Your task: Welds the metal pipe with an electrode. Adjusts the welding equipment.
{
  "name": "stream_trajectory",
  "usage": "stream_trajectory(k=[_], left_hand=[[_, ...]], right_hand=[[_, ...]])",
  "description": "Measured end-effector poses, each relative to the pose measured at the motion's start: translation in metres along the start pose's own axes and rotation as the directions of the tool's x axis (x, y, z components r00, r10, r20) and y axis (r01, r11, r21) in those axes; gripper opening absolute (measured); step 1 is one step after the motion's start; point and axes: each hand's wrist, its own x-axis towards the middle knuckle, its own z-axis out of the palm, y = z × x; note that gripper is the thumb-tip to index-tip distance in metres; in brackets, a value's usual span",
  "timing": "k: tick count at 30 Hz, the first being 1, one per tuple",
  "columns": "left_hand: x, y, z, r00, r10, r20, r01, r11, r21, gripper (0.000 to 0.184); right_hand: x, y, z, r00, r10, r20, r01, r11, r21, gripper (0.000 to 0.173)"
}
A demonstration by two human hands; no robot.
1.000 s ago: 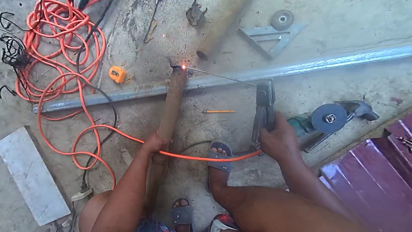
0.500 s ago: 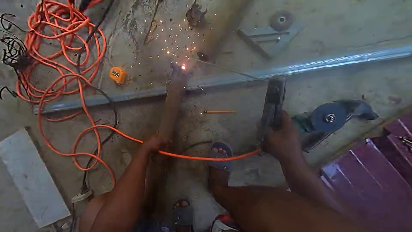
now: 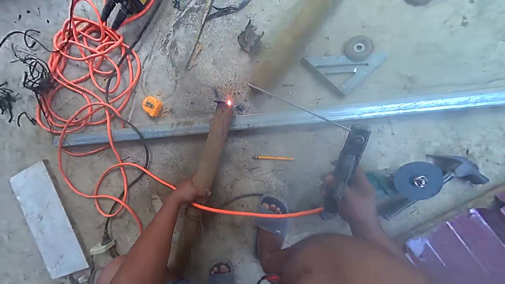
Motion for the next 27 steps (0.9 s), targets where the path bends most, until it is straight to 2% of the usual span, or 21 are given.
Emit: stream_trajectory(k=[3, 9, 16, 20, 23, 27], left_hand=[[-0.002, 0.008, -0.001, 0.999, -0.021, 0.024, 0.021, 1.0, 0.005, 0.09], [-0.003, 0.015, 0.002, 0.992, -0.125, 0.009, 0.124, 0.989, 0.081, 0.1], [-0.007, 0.02, 0.018, 0.986, -0.146, -0.077, 0.15, 0.987, 0.055, 0.098], [-0.012, 0.025, 0.038, 0.965, -0.145, -0.217, 0.169, 0.981, 0.098, 0.091], [-0.014, 0.032, 0.07, 0.902, -0.192, -0.388, 0.276, 0.946, 0.173, 0.088], [-0.017, 0.041, 0.082, 0.865, -0.245, -0.437, 0.366, 0.904, 0.218, 0.085]], right_hand=[[0.01, 0.006, -0.002, 0.998, 0.057, 0.019, -0.058, 0.998, 0.03, 0.047], [0.021, 0.022, 0.001, 0.992, 0.115, 0.052, -0.119, 0.99, 0.079, 0.047], [0.027, 0.026, 0.009, 0.998, 0.062, 0.014, -0.063, 0.981, 0.183, 0.042], [0.024, 0.031, 0.015, 1.0, 0.009, 0.005, -0.01, 0.97, 0.244, 0.037], [0.013, 0.024, 0.014, 0.999, -0.045, 0.005, 0.042, 0.962, 0.269, 0.035], [0.002, 0.015, 0.008, 0.991, -0.131, 0.016, 0.124, 0.965, 0.233, 0.034]])
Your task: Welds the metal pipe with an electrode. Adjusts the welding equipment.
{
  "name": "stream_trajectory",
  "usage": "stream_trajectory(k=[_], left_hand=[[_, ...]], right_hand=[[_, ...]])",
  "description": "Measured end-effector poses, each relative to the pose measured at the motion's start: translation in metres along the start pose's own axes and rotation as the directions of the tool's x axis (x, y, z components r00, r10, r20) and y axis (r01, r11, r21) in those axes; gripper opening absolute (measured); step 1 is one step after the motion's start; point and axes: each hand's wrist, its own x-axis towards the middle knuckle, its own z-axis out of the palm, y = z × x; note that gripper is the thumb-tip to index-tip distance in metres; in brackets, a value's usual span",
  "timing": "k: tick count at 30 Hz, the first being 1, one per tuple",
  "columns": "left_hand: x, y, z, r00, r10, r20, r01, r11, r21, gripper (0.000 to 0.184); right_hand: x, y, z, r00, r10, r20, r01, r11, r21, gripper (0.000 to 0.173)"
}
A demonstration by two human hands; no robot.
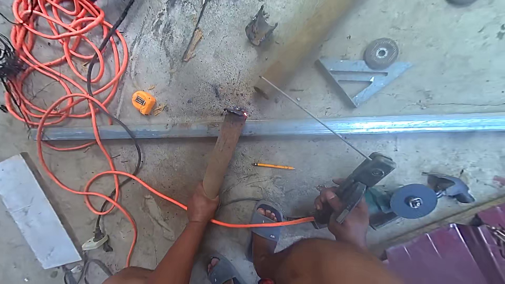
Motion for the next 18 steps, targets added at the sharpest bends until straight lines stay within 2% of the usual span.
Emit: stream_trajectory(k=[5, 9, 12, 14, 18], left_hand=[[-0.006, 0.005, 0.013, 0.99, 0.023, -0.136, -0.017, 0.999, 0.046, 0.081], [-0.012, -0.007, 0.02, 0.98, 0.132, -0.15, -0.133, 0.991, 0.004, 0.09], [-0.012, -0.02, 0.016, 0.965, 0.244, -0.099, -0.25, 0.967, -0.055, 0.094], [-0.006, -0.031, 0.011, 0.955, 0.297, -0.011, -0.296, 0.949, -0.106, 0.095], [0.016, -0.043, 0.002, 0.938, 0.324, 0.126, -0.288, 0.927, -0.239, 0.085]], right_hand=[[-0.011, -0.004, -0.004, 0.996, -0.081, -0.031, 0.079, 0.996, -0.049, 0.035], [-0.047, -0.012, -0.018, 0.991, -0.128, -0.046, 0.124, 0.989, -0.077, 0.037], [-0.071, -0.014, -0.026, 0.983, -0.173, -0.062, 0.168, 0.983, -0.077, 0.036], [-0.085, -0.013, -0.031, 0.98, -0.176, -0.095, 0.169, 0.983, -0.076, 0.034], [-0.101, -0.01, -0.041, 0.978, -0.127, -0.167, 0.129, 0.992, 0.001, 0.033]])
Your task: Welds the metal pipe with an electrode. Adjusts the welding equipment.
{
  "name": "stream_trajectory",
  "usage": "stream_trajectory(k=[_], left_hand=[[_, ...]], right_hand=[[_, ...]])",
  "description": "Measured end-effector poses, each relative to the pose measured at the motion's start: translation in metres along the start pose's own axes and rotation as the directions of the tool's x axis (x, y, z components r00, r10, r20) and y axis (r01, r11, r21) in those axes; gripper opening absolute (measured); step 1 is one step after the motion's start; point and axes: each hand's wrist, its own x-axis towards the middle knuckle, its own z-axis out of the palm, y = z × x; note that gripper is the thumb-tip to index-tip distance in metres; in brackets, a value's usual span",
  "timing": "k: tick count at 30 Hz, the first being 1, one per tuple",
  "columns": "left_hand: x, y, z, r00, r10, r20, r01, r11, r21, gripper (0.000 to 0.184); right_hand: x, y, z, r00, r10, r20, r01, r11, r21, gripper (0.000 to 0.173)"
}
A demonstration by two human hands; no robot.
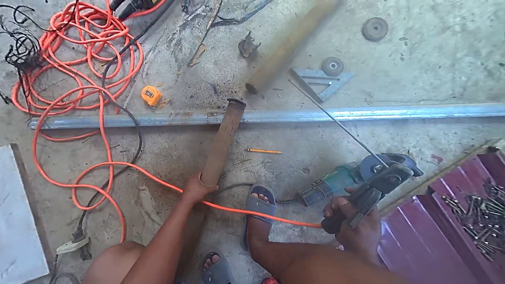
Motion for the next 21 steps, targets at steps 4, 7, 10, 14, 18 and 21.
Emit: stream_trajectory(k=[4, 7, 10, 14, 18, 21], left_hand=[[0.003, 0.003, 0.006, 1.0, -0.012, 0.017, 0.011, 1.0, 0.008, 0.081], [-0.001, 0.005, 0.007, 1.0, 0.008, -0.014, -0.007, 0.999, 0.054, 0.08], [-0.014, 0.015, 0.008, 0.986, -0.064, -0.151, 0.089, 0.983, 0.161, 0.086], [-0.019, 0.019, 0.007, 0.927, -0.126, -0.353, 0.222, 0.943, 0.248, 0.089], [-0.015, 0.012, 0.013, 0.904, -0.085, -0.419, 0.235, 0.918, 0.319, 0.092], [-0.018, 0.005, 0.022, 0.903, -0.03, -0.43, 0.185, 0.928, 0.323, 0.09]], right_hand=[[-0.007, 0.001, -0.009, 0.998, 0.049, -0.027, -0.049, 0.999, 0.009, 0.033], [-0.012, 0.0, -0.009, 0.994, 0.104, -0.031, -0.105, 0.994, -0.032, 0.032], [-0.012, 0.0, -0.01, 0.993, 0.114, -0.023, -0.115, 0.991, -0.063, 0.034], [-0.006, -0.002, -0.007, 0.993, 0.115, 0.01, -0.113, 0.987, -0.114, 0.036], [0.004, -0.001, 0.003, 0.993, 0.106, 0.057, -0.098, 0.986, -0.139, 0.037], [0.007, -0.003, 0.011, 0.992, 0.102, 0.079, -0.087, 0.981, -0.173, 0.038]])
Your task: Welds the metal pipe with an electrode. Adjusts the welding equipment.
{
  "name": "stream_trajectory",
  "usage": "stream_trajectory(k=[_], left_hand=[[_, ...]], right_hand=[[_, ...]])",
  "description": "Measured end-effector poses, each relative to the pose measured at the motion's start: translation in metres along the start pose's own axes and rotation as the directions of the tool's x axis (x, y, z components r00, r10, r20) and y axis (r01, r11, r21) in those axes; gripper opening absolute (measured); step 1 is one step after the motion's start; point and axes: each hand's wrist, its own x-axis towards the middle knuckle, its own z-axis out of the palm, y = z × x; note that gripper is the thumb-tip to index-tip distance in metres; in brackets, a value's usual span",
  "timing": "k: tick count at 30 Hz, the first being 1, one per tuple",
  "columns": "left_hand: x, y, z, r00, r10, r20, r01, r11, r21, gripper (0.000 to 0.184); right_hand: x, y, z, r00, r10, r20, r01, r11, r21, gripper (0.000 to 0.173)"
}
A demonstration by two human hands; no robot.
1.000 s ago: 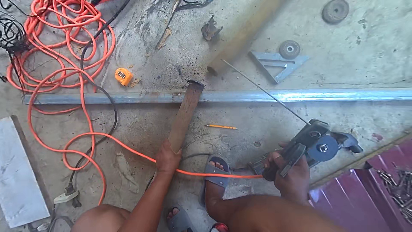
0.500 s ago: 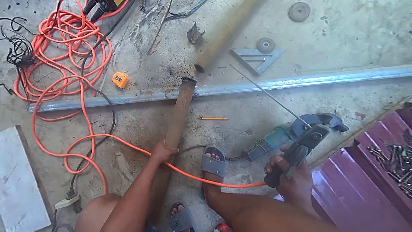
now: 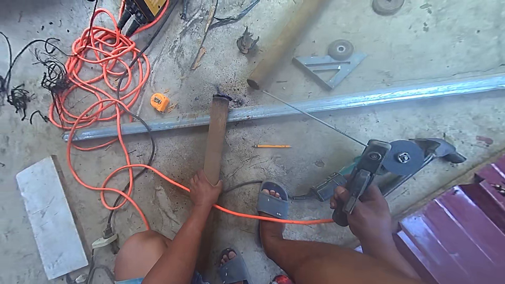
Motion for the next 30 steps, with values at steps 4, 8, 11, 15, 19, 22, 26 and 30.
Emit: stream_trajectory(k=[4, 8, 11, 15, 19, 22, 26, 30], left_hand=[[-0.009, 0.007, 0.008, 0.999, -0.022, -0.025, 0.021, 0.998, -0.054, 0.083], [-0.015, 0.018, 0.011, 0.998, -0.062, 0.019, 0.063, 0.998, -0.019, 0.089], [-0.016, 0.02, 0.013, 0.998, -0.06, 0.018, 0.06, 0.998, 0.005, 0.089], [-0.016, 0.018, 0.012, 0.999, -0.042, 0.016, 0.043, 0.999, -0.028, 0.088], [-0.014, 0.017, 0.01, 0.998, -0.048, 0.032, 0.05, 0.998, -0.04, 0.088], [-0.012, 0.016, 0.01, 0.998, -0.053, 0.038, 0.055, 0.998, -0.043, 0.088], [-0.012, 0.015, 0.01, 0.998, -0.05, 0.041, 0.052, 0.997, -0.051, 0.088], [-0.012, 0.014, 0.01, 0.999, -0.041, 0.035, 0.043, 0.998, -0.051, 0.088]], right_hand=[[0.004, 0.003, 0.002, 1.0, -0.016, -0.001, 0.016, 1.0, 0.002, 0.037], [0.008, 0.005, 0.002, 0.999, 0.007, -0.037, -0.007, 1.0, -0.006, 0.036], [0.011, 0.002, 0.005, 0.997, 0.047, -0.055, -0.048, 0.998, -0.031, 0.036], [0.015, 0.005, 0.012, 0.999, 0.041, -0.025, -0.043, 0.995, -0.087, 0.038], [0.016, 0.006, 0.02, 0.999, 0.033, 0.009, -0.032, 0.995, -0.095, 0.039], [0.016, 0.007, 0.024, 0.999, 0.03, 0.014, -0.029, 0.996, -0.08, 0.037], [0.016, 0.008, 0.03, 0.999, 0.025, 0.023, -0.024, 0.998, -0.06, 0.036], [0.017, 0.007, 0.031, 0.999, 0.022, 0.032, -0.021, 0.999, -0.041, 0.038]])
